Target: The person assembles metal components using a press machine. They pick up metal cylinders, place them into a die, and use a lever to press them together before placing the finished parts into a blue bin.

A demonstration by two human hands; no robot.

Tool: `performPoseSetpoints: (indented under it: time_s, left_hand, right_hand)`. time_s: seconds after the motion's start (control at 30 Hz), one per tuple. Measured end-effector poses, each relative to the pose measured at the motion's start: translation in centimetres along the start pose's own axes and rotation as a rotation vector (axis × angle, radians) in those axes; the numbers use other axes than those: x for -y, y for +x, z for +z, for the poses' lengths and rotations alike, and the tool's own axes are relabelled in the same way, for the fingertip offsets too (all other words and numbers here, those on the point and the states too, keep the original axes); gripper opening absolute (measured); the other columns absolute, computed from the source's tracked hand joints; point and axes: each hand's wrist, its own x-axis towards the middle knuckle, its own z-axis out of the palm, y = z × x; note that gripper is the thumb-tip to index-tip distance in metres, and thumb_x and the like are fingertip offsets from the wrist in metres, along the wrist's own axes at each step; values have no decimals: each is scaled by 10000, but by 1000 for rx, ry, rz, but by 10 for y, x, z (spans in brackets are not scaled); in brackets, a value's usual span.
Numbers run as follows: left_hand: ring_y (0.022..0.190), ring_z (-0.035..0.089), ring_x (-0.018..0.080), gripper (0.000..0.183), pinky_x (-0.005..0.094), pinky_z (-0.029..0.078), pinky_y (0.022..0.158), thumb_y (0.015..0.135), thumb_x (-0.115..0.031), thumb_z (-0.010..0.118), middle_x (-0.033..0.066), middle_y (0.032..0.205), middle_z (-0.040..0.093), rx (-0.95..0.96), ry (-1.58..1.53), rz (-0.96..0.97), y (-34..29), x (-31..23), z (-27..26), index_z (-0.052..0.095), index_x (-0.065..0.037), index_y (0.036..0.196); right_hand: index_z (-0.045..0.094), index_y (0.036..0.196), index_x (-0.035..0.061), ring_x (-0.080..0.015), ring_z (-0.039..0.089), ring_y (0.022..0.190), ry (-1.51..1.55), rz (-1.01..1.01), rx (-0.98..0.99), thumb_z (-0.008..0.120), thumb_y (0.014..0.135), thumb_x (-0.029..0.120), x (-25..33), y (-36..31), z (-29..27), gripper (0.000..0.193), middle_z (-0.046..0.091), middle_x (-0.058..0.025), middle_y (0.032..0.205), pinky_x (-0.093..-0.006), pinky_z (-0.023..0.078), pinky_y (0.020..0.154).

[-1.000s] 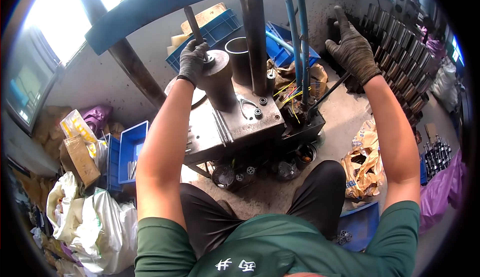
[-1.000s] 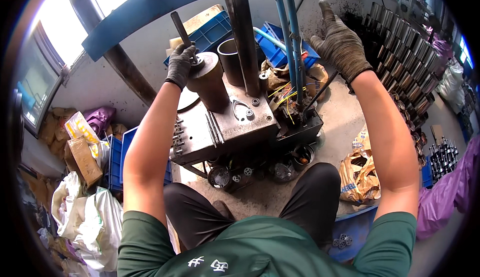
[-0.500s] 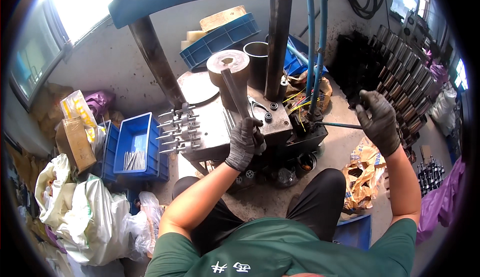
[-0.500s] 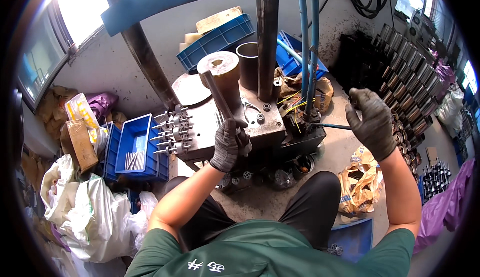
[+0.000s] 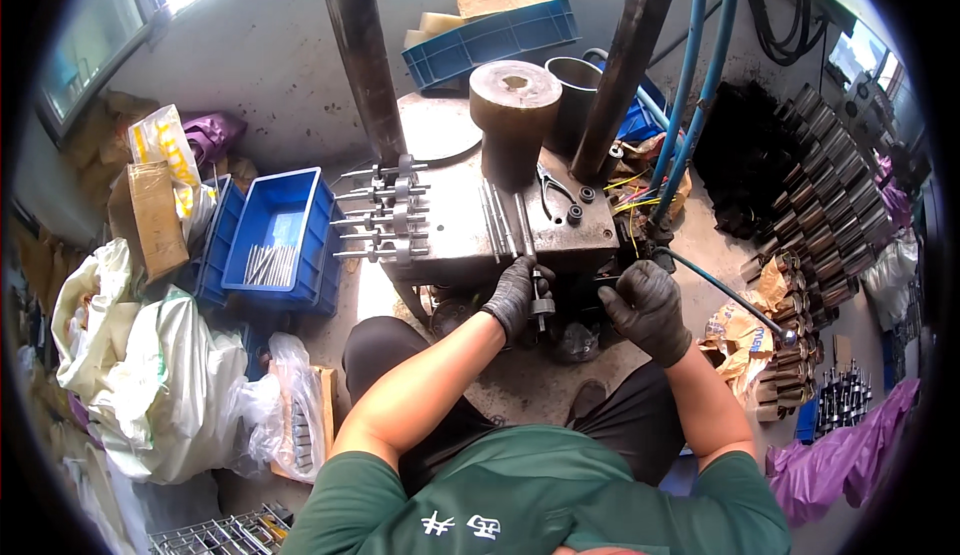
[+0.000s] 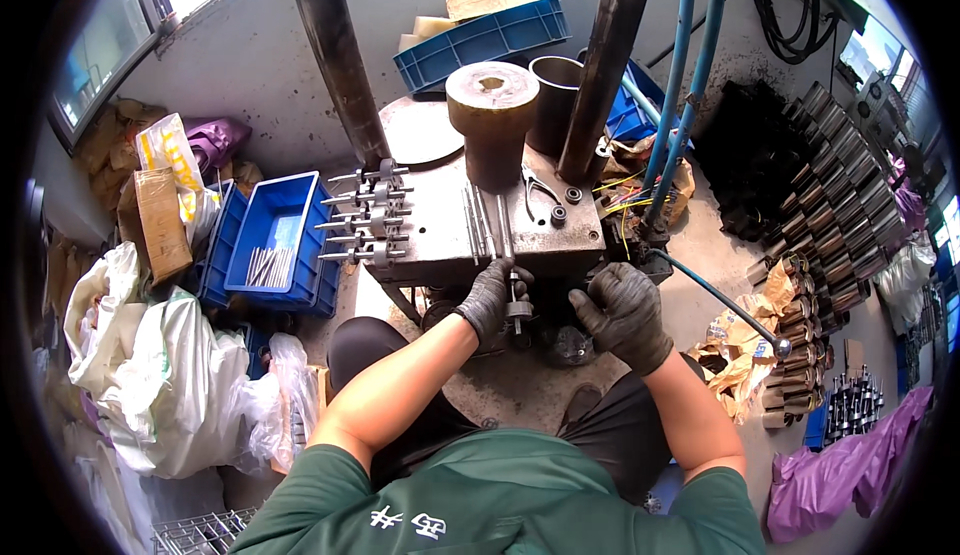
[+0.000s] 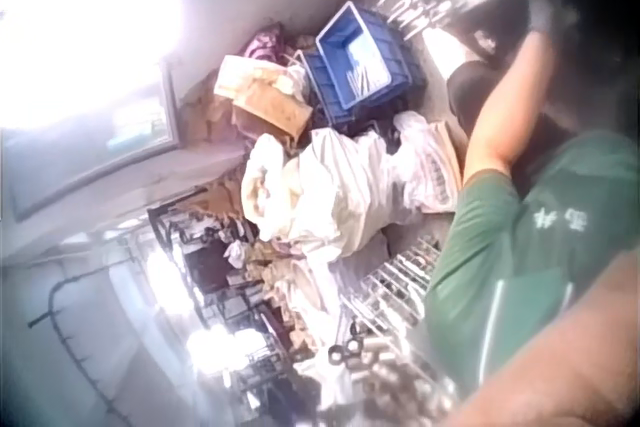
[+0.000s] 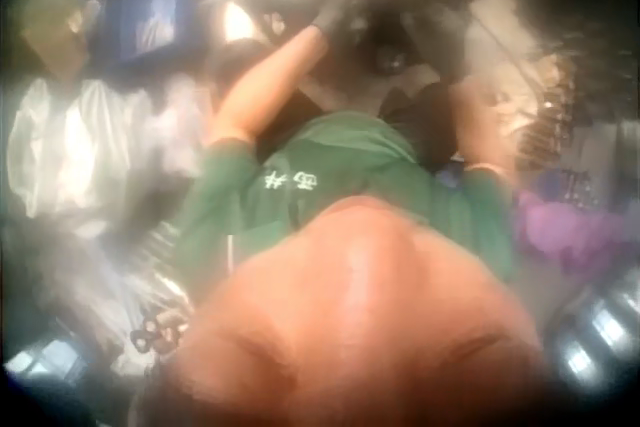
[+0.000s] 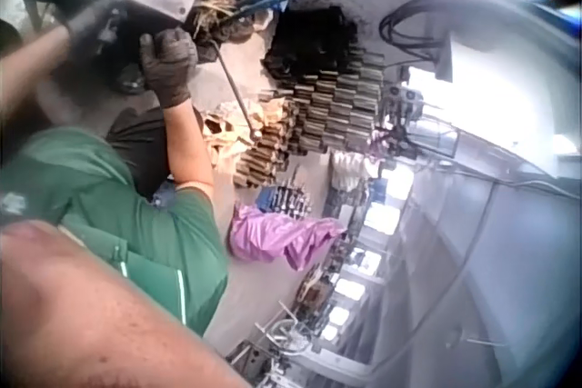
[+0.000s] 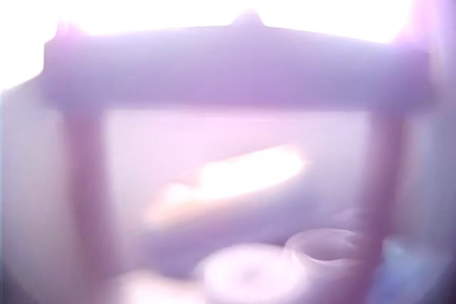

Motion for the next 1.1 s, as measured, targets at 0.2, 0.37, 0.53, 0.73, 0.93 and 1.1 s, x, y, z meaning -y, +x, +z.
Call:
performPoseSetpoints:
  time_s: [0.2, 0.37, 0.53, 0.73, 0.93, 1.1]
  left_hand:
    - [530, 523, 168, 511, 358, 520, 552, 1063, -514, 482, -6, 598, 534, 24, -6, -55, 7, 12, -12, 648, -82, 846]
    - [668, 590, 137, 428, 327, 507, 645, 1082, -426, 508, 22, 735, 627, 163, 668, 308, -24, 41, -33, 690, -52, 983]
    - [842, 609, 180, 297, 354, 503, 801, 1057, -317, 577, 84, 872, 643, 73, 1423, 860, -46, 48, -55, 696, -47, 1094]
    - [795, 650, 132, 223, 284, 550, 718, 1020, -271, 682, 9, 873, 663, 18, 609, 837, -96, -36, -27, 698, -72, 1120]
    - [668, 624, 124, 201, 226, 540, 560, 1056, -292, 617, 11, 812, 666, -339, 126, 903, -57, -195, -58, 638, -109, 976]
    - [755, 656, 158, 211, 206, 602, 601, 1093, -211, 496, 90, 961, 685, -366, 348, 790, -64, -368, -273, 648, -70, 1056]
  right_hand:
    - [592, 806, 15, -404, 579, 724, 94, 124, 95, 706, 935, 187, -57, -12, 60, 244, 560, -193, 746, -460, 477, 659]
    - [612, 855, -8, -415, 581, 754, 246, 371, 209, 599, 1033, 306, -85, -4, 64, 361, 575, -228, 777, -454, 469, 696]
    - [704, 1020, 15, -328, 655, 741, 400, 495, 334, 568, 1048, 337, -90, 7, 73, 351, 675, -186, 809, -421, 512, 713]
    - [711, 1211, 61, -361, 682, 993, 263, 245, 435, 551, 1048, 392, -101, 2, 80, 402, 721, -207, 1007, -445, 527, 916]
    - [760, 1147, 80, -374, 672, 1076, 200, 175, 766, 421, 1031, 631, -115, -7, 82, 657, 737, -205, 1058, -451, 501, 989]
    - [779, 1051, 58, -350, 708, 998, 174, 199, 1040, 461, 966, 727, -52, 36, 90, 746, 760, -177, 980, -429, 525, 928]
